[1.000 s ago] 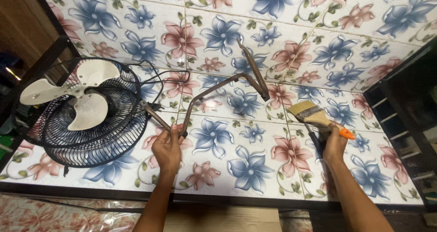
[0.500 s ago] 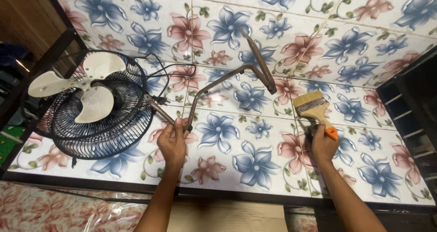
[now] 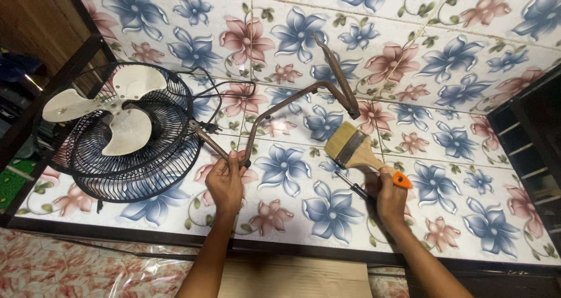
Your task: The person assembles an electric fan by attaching a metal stand to the fan base using a screwdriver. They then place the fan head onto the stand and secure it with the screwdriver.
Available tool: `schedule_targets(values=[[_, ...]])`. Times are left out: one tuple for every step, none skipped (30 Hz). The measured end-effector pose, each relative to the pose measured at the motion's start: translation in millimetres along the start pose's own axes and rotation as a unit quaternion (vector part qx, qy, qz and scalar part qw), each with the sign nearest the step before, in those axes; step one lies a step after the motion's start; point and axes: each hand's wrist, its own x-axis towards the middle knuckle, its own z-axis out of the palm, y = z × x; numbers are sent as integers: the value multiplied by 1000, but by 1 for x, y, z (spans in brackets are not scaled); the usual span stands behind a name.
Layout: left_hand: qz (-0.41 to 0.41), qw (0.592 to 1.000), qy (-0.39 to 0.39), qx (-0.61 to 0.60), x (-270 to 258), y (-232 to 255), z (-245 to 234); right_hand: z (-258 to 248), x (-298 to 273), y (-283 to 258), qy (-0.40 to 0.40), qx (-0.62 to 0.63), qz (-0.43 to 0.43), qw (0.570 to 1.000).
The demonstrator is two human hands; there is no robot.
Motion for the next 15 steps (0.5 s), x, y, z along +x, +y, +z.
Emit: schedule_targets(values=[[-6, 1000, 0, -3, 1, 0, 0, -5, 5, -2, -13, 26, 24, 999], [-2, 1000, -2, -1, 0, 0, 0, -12, 12, -3, -18, 42, 47, 998], [2, 1000, -3, 1, 0, 0, 0, -20, 22, -3, -22, 58, 70, 996], [5, 1000, -5, 3, 0, -1, 0, -30, 32, -3, -27, 74, 92, 993], [7, 1000, -5, -2, -1, -2, -1, -39, 44, -2, -15, 42, 73, 996], [9, 1000, -7, -8, -1, -3, -1, -48, 58, 0, -2, 10, 54, 999], [11, 1000, -8, -14, -1, -3, -1, -58, 68, 2, 10, -23, 34, 999], [10, 1000, -8, -13, 0, -3, 0, -68, 76, 6, 14, -53, 33, 998], [9, 1000, -8, -12, 0, -4, 0, -78, 83, 10, 17, -83, 31, 996], [9, 1000, -7, -10, 0, -4, 0, -87, 90, 14, 20, -112, 30, 993], [8, 1000, -8, -14, 0, -4, 0, -95, 98, 16, 44, -148, 0, 988], [7, 1000, -9, -18, 0, -4, 0, -102, 105, 18, 68, -183, -30, 980], [7, 1000, -9, -22, 1, -4, 1, -109, 111, 20, 92, -217, -60, 970], [7, 1000, -8, -16, 0, -3, 0, -117, 116, 19, 117, -236, -82, 961], [7, 1000, -6, -11, 0, -3, 1, -123, 122, 18, 141, -255, -105, 951]])
